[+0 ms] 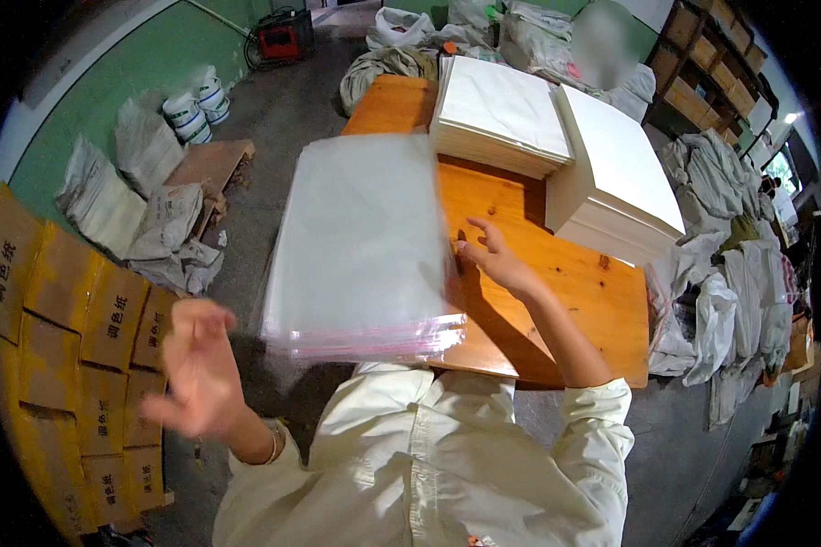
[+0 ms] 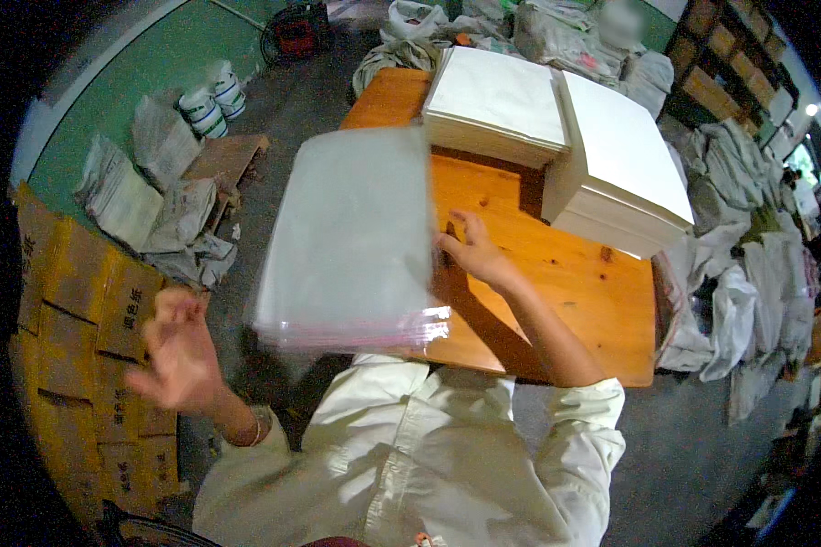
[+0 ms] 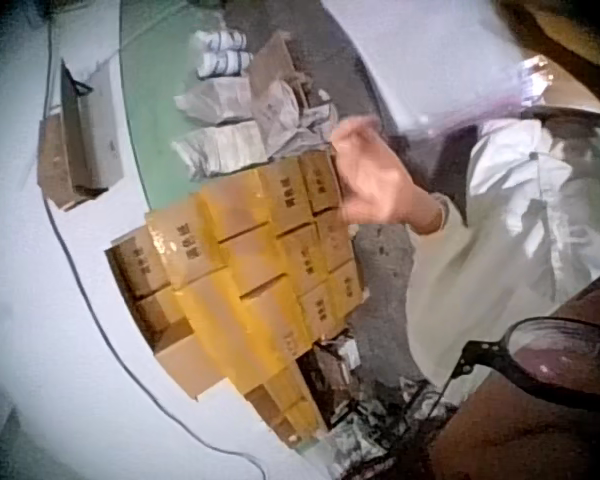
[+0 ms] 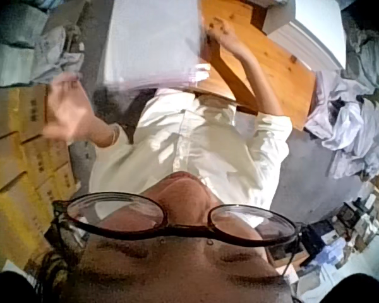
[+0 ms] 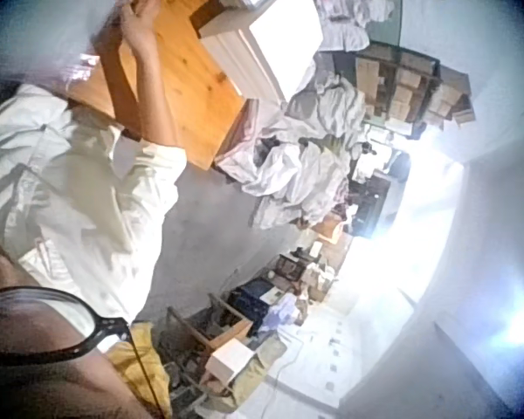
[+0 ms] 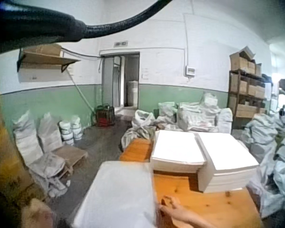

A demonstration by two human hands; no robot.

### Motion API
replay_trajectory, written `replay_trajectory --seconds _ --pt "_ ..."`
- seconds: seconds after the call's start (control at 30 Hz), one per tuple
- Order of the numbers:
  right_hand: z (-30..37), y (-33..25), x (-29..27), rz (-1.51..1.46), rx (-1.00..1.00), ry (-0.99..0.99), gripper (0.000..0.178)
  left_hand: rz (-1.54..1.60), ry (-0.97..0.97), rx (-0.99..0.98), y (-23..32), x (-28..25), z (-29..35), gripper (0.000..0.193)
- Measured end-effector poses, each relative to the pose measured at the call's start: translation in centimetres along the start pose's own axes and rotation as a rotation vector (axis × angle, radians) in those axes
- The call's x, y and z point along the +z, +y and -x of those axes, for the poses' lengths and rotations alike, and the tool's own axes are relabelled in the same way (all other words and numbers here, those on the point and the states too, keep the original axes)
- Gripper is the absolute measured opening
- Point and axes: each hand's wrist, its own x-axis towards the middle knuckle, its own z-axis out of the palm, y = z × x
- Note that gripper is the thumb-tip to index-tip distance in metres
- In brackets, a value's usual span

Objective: The person repeatedly picks up stacks of white paper, inserts them into clear plastic bags, and seals the bags. The person then places the packaged paper onto a growing stack on the wooden table. The process is repeated multiple times throughout the video.

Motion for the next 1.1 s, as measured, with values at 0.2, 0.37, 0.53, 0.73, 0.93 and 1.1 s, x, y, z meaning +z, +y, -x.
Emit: replay_trajectory --seconds 0.2,0.37,0.53,0.73,0.93,1.1 --pt "4.6 -2.2 -1.6 0.076 0.005 0.052 0.055 0.454 -0.257 0.212 3.4 8.5 0.5 0.034" --pt "9.2 -3.2 -4.4 0.026 -0.190 0.235 0.052 0.506 -0.341 0.244 4.0 10.6 0.4 0.018" --pt "12.7 -5.2 -7.2 -0.041 -0.247 0.307 0.046 0.497 -0.320 0.188 4.4 10.9 0.9 0.024" --pt "14.4 -5.8 -7.7 0.007 -0.268 0.332 0.047 0.458 -0.306 0.135 5.5 11.3 1.5 0.038" --pt "14.9 -6.4 -6.9 0.111 -0.256 0.275 0.048 0.530 -0.353 0.212 4.9 12.3 1.1 0.048" --pt "15.2 -6.8 -6.5 0.143 -0.295 0.295 0.044 0.529 -0.382 0.195 4.7 12.3 0.9 0.052"
